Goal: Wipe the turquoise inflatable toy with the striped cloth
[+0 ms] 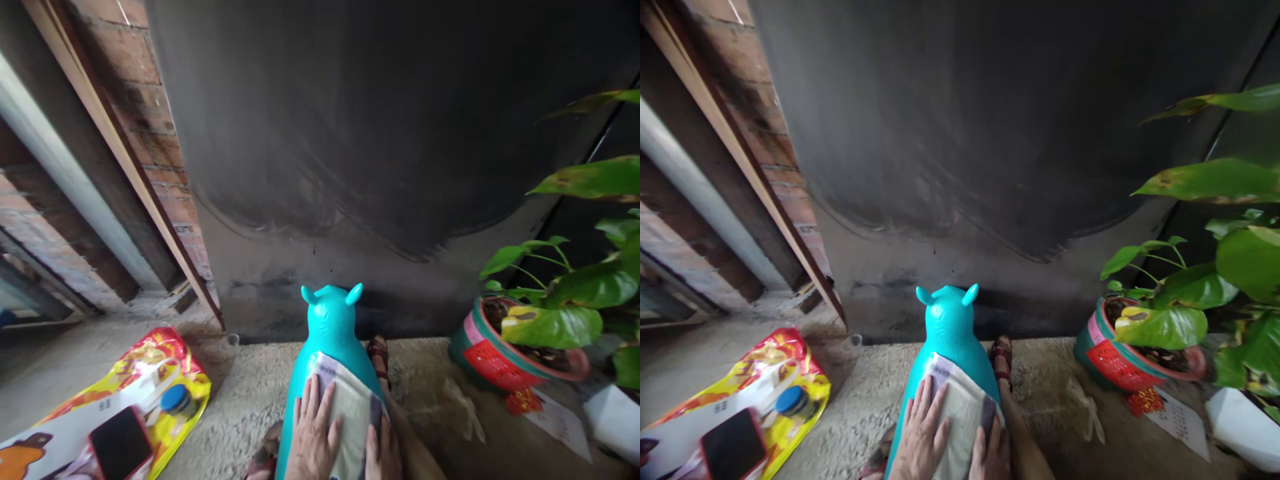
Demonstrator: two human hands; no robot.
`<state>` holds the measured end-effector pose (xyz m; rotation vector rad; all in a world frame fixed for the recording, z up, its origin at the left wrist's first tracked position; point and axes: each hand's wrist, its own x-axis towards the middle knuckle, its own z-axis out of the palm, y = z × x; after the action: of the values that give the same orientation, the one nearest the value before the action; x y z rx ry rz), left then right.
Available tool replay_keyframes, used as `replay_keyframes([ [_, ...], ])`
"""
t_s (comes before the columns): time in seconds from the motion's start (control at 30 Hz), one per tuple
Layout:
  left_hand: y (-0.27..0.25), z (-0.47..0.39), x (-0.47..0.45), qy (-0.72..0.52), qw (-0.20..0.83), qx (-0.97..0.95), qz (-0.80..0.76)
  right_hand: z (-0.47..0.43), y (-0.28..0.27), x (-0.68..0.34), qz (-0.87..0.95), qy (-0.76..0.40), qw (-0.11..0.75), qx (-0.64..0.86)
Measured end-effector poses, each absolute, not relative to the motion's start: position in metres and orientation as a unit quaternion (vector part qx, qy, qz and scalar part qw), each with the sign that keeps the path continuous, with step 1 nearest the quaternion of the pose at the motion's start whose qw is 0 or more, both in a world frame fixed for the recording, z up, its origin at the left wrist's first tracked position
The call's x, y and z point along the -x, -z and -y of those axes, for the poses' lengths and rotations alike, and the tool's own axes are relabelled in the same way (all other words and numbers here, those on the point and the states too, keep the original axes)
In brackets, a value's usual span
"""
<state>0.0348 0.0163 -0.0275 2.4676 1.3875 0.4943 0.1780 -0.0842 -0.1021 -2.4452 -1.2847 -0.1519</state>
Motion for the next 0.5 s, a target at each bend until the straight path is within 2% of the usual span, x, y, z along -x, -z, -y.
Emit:
replay_keyframes([
  [0.13,0.025,-0.031,-0.048,-0.153,0.150,-0.839,-0.500,0.013,0.065,-0.219,0.511,-0.026,0.152,0.846],
  [0.27,0.026,-0.044,-0.059,-0.143,0.160,-0.801,-0.559,-0.043,0.038,-0.231,0.503,-0.033,0.153,0.850],
  [0.37,0.024,-0.051,-0.063,-0.144,0.167,-0.790,-0.572,-0.052,0.031,-0.221,0.478,-0.029,0.155,0.864],
  [0.5,0.016,-0.051,-0.058,-0.144,0.192,-0.793,-0.559,-0.015,0.036,-0.195,0.448,-0.011,0.155,0.880],
])
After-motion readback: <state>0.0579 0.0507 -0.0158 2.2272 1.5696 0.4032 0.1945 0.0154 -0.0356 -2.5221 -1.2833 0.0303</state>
